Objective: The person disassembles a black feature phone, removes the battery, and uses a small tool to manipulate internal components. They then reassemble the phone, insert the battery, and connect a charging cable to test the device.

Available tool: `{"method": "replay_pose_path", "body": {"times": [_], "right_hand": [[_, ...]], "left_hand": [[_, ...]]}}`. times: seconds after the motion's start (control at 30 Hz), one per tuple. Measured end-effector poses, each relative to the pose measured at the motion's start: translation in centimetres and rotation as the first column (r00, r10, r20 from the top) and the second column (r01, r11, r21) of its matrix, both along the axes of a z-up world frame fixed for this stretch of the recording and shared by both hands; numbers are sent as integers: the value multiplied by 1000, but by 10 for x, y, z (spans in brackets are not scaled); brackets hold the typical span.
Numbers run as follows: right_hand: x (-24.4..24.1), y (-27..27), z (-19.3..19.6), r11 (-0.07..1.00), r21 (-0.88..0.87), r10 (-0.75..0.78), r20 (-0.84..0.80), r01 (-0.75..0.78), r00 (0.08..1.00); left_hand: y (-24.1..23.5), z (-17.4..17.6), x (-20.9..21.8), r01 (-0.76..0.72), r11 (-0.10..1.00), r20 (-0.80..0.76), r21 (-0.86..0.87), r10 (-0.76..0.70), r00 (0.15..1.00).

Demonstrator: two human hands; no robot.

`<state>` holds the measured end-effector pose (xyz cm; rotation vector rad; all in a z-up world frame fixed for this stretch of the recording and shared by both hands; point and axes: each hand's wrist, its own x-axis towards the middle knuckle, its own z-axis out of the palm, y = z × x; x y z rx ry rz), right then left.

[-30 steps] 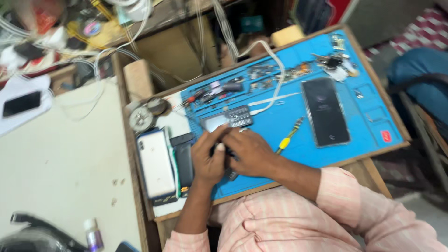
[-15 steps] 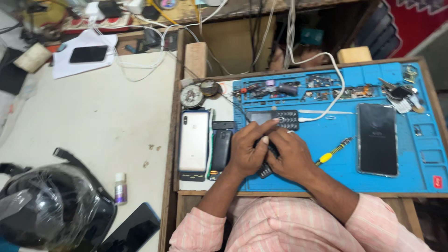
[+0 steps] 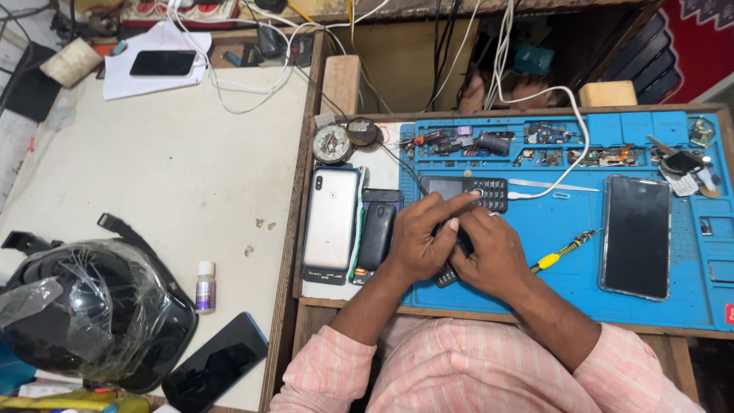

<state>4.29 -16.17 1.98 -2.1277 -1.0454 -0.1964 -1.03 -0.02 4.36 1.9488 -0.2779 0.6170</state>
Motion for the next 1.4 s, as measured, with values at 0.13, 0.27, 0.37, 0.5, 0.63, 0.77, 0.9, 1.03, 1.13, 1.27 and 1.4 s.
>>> {"method": "replay_pose_path", "body": {"times": [0.13, 0.27, 0.37, 0.5, 0.63, 0.77, 0.9, 1.03, 1.13, 1.27, 1.4], "right_hand": [[0, -1, -5, 1000, -26, -17, -13, 17, 1000], [0, 0, -10, 999, -21, -29, 2, 29, 1000], [0, -2, -13, 999, -23, -33, 10, 33, 999], [1, -2, -17, 999, -49, -4, 4, 4, 1000], [1, -9, -24, 994, -101, -37, -5, 37, 999], [2, -13, -32, 997, -73, -7, 19, 8, 1000], [4, -16, -39, 996, -86, 6, 34, -3, 999], [5, -15, -37, 997, -69, 20, 75, -14, 997], [1, -12, -29, 998, -67, 14, 47, -11, 999], [-3, -6, -19, 999, -43, 27, 57, -24, 998], [-5, -3, -14, 999, -49, 3, 9, -2, 1000]], "left_hand": [[1, -2, 0, -5, 1000, -5, 7, 6, 1000], [2, -4, -1, 6, 1000, 2, -18, -6, 1000], [1, -9, 0, -12, 1000, -42, -23, 11, 999], [3, -21, -5, -43, 999, -19, 12, 44, 999], [1, -30, -1, -24, 999, -34, 32, 25, 999], [0, -39, -2, -43, 998, -27, 34, 44, 999], [-4, -51, 4, -79, 997, -1, 22, 79, 997], [-4, -53, 5, -81, 996, -2, 35, 81, 997], [-3, -48, 1, -78, 997, -4, 28, 78, 997], [-2, -40, -2, -80, 996, -23, 42, 81, 996], [-1, -36, -3, -86, 996, -17, 35, 86, 996]]}}
